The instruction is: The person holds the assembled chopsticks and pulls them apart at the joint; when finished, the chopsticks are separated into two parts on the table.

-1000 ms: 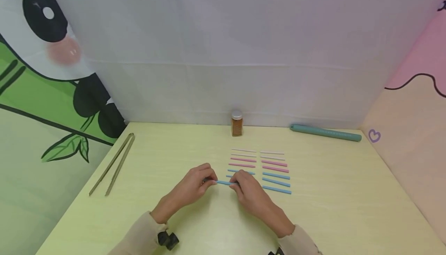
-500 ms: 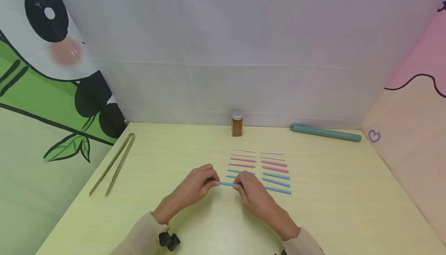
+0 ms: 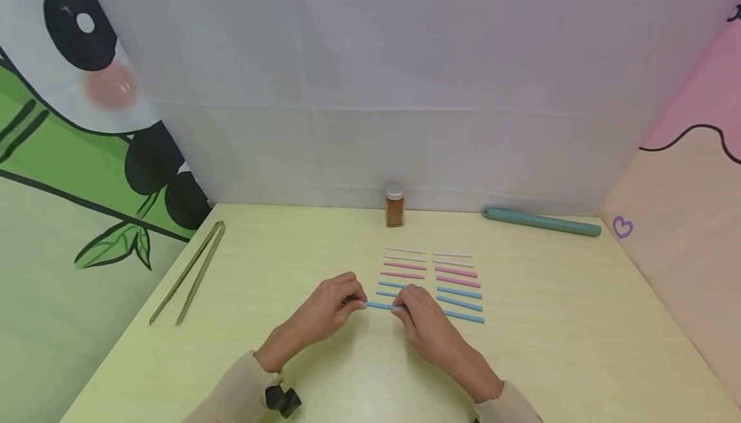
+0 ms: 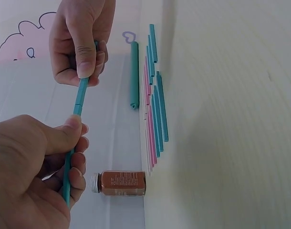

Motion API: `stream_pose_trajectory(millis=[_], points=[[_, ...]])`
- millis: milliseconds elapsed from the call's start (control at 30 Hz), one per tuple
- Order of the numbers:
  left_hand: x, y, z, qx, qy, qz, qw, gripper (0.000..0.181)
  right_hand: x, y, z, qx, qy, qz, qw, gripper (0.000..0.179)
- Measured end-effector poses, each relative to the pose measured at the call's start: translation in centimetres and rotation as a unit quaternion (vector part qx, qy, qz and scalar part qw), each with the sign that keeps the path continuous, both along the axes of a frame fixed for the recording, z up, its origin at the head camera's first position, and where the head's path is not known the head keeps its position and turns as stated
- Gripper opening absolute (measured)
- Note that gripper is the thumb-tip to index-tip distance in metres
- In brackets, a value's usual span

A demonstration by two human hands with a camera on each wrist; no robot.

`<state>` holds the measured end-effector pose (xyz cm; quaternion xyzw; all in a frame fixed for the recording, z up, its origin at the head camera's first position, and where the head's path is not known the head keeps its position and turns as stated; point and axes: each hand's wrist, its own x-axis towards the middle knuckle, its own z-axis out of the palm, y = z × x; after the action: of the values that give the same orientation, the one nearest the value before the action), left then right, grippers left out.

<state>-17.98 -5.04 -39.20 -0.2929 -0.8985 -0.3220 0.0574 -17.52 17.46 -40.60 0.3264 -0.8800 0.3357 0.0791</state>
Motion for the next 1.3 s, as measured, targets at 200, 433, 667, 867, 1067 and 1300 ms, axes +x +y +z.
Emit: stream_pose_trajectory(millis=[200, 433, 667, 867, 1067, 1300], points=[[0.1, 0.1, 0.2, 0.005, -0.002, -0.003, 1.0000, 0.005, 0.1, 0.3, 0.1, -0.004, -0.003, 0.000, 1.0000, 0.004], [0.3, 0.2, 0.4, 0.007, -0.007, 0.000, 0.9999, 0.005, 0.2, 0.5, -0.1, -0.008, 0.004, -0.002, 1.0000, 0.004], [0.3, 0.3, 0.3, 0.014, -0.011, -0.002, 0.9998, 0.006, 0.4, 0.6, -0.3, -0.009, 0.024, -0.006, 0.9997, 0.006], [0.3, 0.3, 0.5, 0.007, 0.003, -0.006, 1.0000, 0.006, 0.2, 0.8, -0.4, -0.009, 0.054, 0.002, 0.9985, 0.005], [0.3, 0.4, 0.5, 0.003, 0.010, -0.004, 0.9999, 0.007, 0.2, 1.0, -0.5, -0.007, 0.054, 0.002, 0.9985, 0.006], [0.5, 0.4, 0.4, 0.005, 0.015, -0.001, 0.9999, 0.007, 0.2, 1.2, -0.8, -0.009, 0.060, 0.007, 0.9981, 0.004]])
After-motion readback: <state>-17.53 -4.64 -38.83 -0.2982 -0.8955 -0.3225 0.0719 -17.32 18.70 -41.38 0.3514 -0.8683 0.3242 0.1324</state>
